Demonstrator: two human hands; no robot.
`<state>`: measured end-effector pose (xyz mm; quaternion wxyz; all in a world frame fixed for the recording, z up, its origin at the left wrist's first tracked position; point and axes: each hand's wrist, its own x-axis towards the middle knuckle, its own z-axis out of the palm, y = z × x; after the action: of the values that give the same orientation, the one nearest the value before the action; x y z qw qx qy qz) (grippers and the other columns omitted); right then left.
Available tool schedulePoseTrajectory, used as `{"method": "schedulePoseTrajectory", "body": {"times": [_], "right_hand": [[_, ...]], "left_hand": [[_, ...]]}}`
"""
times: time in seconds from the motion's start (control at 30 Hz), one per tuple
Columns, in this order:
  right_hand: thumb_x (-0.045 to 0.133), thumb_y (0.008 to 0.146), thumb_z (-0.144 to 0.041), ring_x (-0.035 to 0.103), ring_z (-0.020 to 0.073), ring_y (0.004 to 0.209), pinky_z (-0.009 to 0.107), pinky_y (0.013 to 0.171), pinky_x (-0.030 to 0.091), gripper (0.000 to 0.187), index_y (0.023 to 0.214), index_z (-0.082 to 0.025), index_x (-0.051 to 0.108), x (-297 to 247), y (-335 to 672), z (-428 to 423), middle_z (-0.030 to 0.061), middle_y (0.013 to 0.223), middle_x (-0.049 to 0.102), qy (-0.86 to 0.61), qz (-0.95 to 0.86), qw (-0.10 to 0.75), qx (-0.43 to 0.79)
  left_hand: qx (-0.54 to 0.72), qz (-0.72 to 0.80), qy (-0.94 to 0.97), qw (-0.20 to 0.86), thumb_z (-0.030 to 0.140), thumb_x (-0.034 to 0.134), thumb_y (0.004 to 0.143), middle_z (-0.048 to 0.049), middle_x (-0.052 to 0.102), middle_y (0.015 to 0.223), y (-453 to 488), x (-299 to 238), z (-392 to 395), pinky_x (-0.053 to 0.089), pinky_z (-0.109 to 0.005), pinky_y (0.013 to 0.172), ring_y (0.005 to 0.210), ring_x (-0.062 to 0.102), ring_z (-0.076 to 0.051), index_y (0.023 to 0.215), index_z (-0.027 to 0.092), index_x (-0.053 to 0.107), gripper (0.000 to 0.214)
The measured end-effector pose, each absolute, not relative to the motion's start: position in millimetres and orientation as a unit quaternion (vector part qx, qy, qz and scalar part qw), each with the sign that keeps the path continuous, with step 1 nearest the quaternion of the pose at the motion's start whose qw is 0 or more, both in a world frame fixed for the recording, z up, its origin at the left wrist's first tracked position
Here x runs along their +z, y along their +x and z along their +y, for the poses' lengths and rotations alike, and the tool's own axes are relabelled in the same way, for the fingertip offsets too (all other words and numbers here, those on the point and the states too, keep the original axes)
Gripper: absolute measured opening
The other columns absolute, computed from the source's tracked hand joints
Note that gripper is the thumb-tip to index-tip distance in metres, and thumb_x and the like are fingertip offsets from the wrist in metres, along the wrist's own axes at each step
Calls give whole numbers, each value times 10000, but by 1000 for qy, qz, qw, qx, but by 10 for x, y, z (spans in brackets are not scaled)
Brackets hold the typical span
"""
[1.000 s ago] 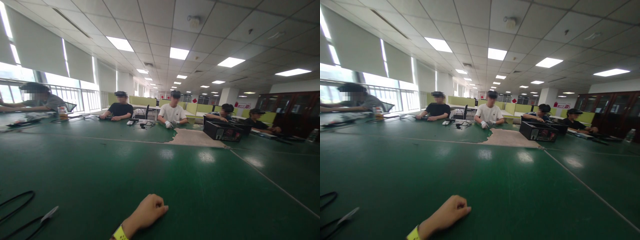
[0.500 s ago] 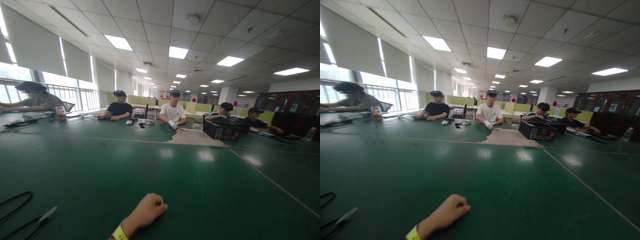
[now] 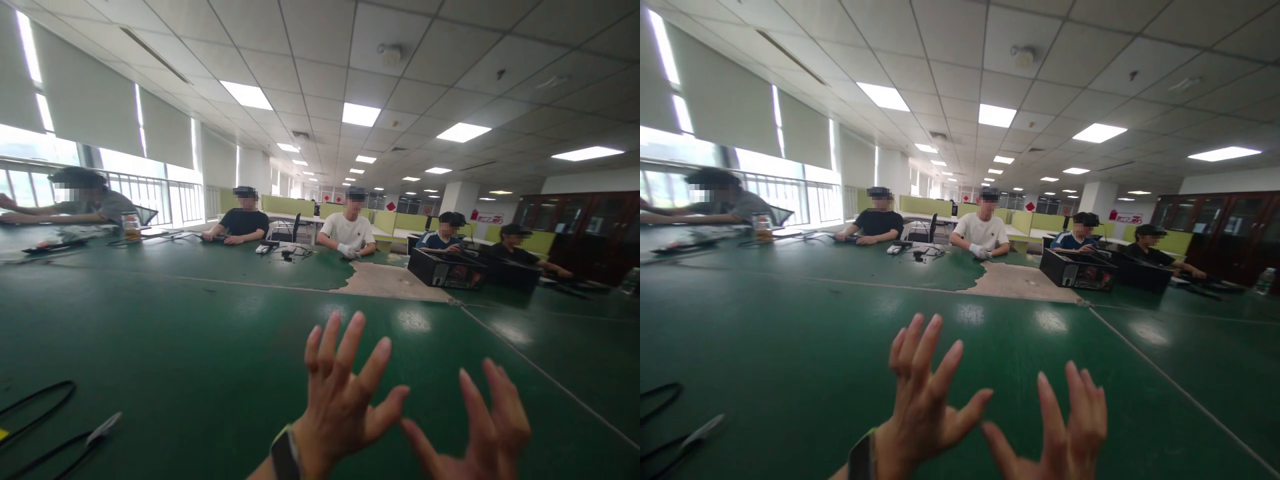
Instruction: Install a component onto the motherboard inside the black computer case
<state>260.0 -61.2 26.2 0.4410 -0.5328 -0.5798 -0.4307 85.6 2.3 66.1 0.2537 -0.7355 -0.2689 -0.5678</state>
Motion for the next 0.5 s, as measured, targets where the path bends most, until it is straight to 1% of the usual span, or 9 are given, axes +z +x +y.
{"method": "schedulePoseTrajectory", "body": {"times": [0.07, 0.1, 0.17, 0.2, 0.23, 0.27, 0.37, 0.43, 0.5], "right_hand": [[633, 776, -586, 176, 447, 1371, 681, 1040, 235, 945, 1510, -256, 137, 475, 2805, -350, 153, 1551, 104, -601, -511, 422, -447], [594, 780, -636, 108, 468, 1380, 708, 1036, 184, 946, 1509, -214, 165, 474, 2988, -237, 180, 1552, 70, -682, -456, 401, -408], [492, 794, -704, 68, 528, 1357, 767, 968, 174, 935, 1496, -145, 229, 236, 3474, -84, 254, 1532, 61, -848, -327, 345, -234], [521, 756, -722, 176, 621, 1274, 820, 858, 207, 951, 1424, -60, 379, 25, 3741, -48, 355, 1458, 190, -880, -294, 332, -169], [576, 689, -742, 287, 666, 1181, 838, 781, 231, 938, 1298, -29, 536, -213, 3994, -35, 391, 1345, 360, -901, -277, 314, -109], [564, 682, -754, 338, 638, 1174, 825, 802, 239, 895, 1269, -78, 576, -447, 4213, -41, 352, 1320, 426, -918, -294, 264, -28], [412, 798, -717, 346, 563, 1230, 792, 829, 259, 751, 1275, -162, 578, -882, 4572, -106, 283, 1346, 444, -932, -318, 173, -2], [310, 906, -576, 436, 508, 1188, 719, 809, 352, 615, 1227, -137, 596, -885, 4574, -134, 279, 1284, 495, -927, -352, 130, -28], [254, 963, -384, 570, 421, 1048, 583, 769, 451, 505, 1131, -77, 617, -759, 4461, -142, 269, 1138, 575, -909, -406, 90, -35]], "left_hand": [[-521, -290, -767, 239, 369, 535, 869, -58, 115, 1584, 1009, 838, 144, 196, -552, 1132, 1434, 136, -334, 1473, 296, 195, 697], [-480, -315, -788, 221, 348, 496, 891, -64, 125, 1583, 1042, 846, 218, 211, -551, 1132, 1439, 125, -324, 1474, 289, 201, 656], [-396, -368, -823, 176, 331, 453, 911, -72, 149, 1579, 1002, 698, 346, 239, -550, 1129, 1442, 122, -311, 1478, 284, 205, 620], [-365, -387, -832, 156, 330, 443, 916, -68, 154, 1578, 938, 558, 386, 252, -555, 1125, 1442, 129, -307, 1481, 294, 193, 620], [-344, -404, -836, 139, 329, 433, 922, -63, 155, 1579, 857, 395, 407, 263, -562, 1120, 1441, 137, -302, 1485, 307, 175, 620], [-330, -419, -837, 122, 338, 421, 928, -60, 155, 1579, 773, 224, 412, 272, -570, 1114, 1440, 145, -300, 1487, 317, 160, 616], [-319, -457, -827, 67, 375, 377, 948, -70, 167, 1575, 595, -206, 367, 288, -574, 1105, 1435, 167, -296, 1485, 307, 173, 579], [-320, -466, -824, 33, 396, 372, 949, -76, 177, 1572, 566, -362, 326, 289, -571, 1105, 1433, 178, -296, 1477, 296, 211, 561], [-321, -464, -826, 4, 405, 385, 943, -85, 209, 1561, 581, -428, 296, 300, -570, 1099, 1425, 204, -298, 1462, 285, 259, 547]]}}
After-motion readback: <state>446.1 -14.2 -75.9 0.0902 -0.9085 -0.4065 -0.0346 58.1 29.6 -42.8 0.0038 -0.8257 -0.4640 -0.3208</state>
